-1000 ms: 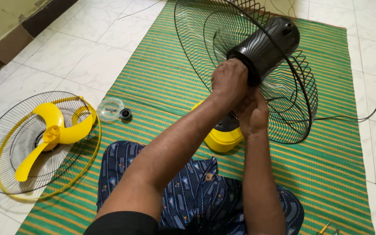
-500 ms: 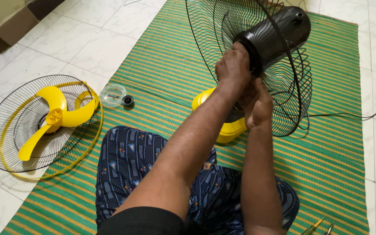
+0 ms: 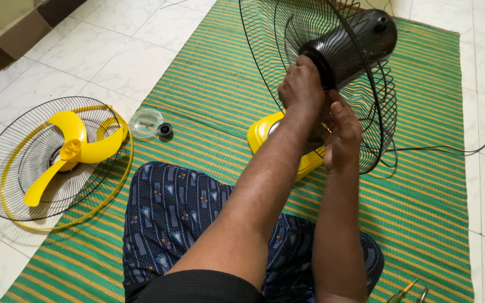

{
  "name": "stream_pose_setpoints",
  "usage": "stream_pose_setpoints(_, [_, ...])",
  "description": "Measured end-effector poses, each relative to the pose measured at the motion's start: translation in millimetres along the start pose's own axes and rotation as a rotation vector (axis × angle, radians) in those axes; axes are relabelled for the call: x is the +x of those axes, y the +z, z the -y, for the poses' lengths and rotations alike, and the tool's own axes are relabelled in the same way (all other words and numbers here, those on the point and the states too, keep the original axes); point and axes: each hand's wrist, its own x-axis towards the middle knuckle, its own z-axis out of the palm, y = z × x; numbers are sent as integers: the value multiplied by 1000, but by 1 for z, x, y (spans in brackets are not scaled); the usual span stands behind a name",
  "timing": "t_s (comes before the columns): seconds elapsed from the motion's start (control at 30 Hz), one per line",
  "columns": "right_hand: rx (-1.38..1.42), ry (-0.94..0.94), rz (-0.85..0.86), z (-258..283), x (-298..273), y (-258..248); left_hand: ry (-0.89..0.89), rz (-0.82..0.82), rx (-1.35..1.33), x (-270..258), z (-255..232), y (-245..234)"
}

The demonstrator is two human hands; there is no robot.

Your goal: The person sits on a mat and uses a screwdriver to pry open a yellow plastic ring, separating it from a clear plastic cover. They then remove the fan blade from the motor shaft and place it on the floor next to the fan cage.

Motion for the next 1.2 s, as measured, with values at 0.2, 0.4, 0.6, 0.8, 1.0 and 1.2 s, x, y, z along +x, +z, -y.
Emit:
stream_pose_setpoints(0.2, [-132, -207, 194, 2, -3, -6, -42, 7, -2, -3, -2, -3])
stream_pose_setpoints(0.4, [24, -278, 175, 18, -17, 3, -33, 30, -13, -7, -2, -11])
stream_pose_setpoints(0.6, [-58, -352, 149, 36, -33, 24, -10, 61, -53, -11, 0, -19])
stream_pose_setpoints(0.8, [229, -336, 186, 49, -43, 22, 51, 19, -24, -8, 4, -14])
stream_pose_setpoints(1.0, [296, -353, -9, 44, -40, 19, 115, 63, 0, -2, 8, -19])
stream_pose_setpoints(1.2, [294, -407, 53, 37, -36, 18, 104, 117, -41, 2, 8, -24])
